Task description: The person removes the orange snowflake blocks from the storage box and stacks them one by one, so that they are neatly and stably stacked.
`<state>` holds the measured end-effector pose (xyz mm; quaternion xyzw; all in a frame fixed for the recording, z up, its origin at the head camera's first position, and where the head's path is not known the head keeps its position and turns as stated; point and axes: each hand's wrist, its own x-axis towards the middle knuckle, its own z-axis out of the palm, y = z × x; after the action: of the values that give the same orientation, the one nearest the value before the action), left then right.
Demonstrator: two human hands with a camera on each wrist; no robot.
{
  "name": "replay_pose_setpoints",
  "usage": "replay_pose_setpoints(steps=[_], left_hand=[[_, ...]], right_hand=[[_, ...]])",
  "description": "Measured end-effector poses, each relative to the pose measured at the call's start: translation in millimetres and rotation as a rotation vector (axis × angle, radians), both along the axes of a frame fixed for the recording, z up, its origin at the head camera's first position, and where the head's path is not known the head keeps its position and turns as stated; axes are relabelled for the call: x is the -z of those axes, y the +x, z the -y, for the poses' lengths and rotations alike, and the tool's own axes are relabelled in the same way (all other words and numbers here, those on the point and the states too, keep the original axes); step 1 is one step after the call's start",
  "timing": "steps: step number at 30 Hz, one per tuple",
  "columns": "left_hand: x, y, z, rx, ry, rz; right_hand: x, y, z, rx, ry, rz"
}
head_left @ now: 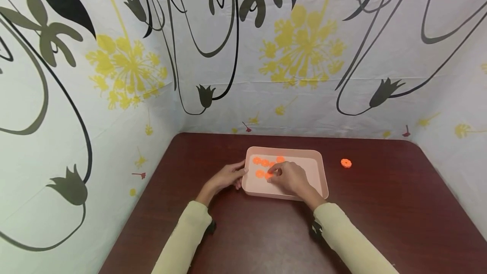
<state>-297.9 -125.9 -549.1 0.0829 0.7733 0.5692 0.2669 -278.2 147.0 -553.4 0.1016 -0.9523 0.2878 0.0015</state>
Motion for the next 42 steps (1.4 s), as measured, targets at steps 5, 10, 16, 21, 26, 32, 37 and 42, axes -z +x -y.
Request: replay_pose_setpoints(steps=[5, 10, 16, 21, 26, 32, 37, 42], left_hand=[[0.8, -0.5, 0.3, 0.002, 0.0, -0.009], [0.9, -0.7, 0.0, -0.005, -0.008, -0.007], [2.8, -2.1, -1.1, -0.006, -0.021, -0.015], [2.3, -2.4, -0.9, -0.005, -0.017, -0.008], [3.2, -2.4, -0.1, -0.004, -0.011, -0.009], [3.7, -2.3, -0.7, -0.002, -0.007, -0.013], [5.5, -2.8, -0.5, 0.006, -0.003, -0.012], [5.5, -3.6, 0.4, 0.001, -0.001, -0.006]], right_hand=[[-1.5, -0.2, 1.3, -0.026, 0.048, -0.004], [-1.1, -2.0, 0.9, -0.033, 0.063, 0.019], [-0.1, -3.1, -1.7, -0.036, 0.051, 0.026], [-2.2, -1.0, -2.7, -0.013, 0.031, -0.001], [-6.3, 2.5, -2.0, 0.02, 0.025, -0.022], [-8.3, 3.8, -5.2, 0.034, 0.059, -0.05], [-13.2, 4.5, -15.9, 0.025, 0.049, -0.048], [-24.2, 7.9, -33.2, 0.019, -0.001, -0.072]])
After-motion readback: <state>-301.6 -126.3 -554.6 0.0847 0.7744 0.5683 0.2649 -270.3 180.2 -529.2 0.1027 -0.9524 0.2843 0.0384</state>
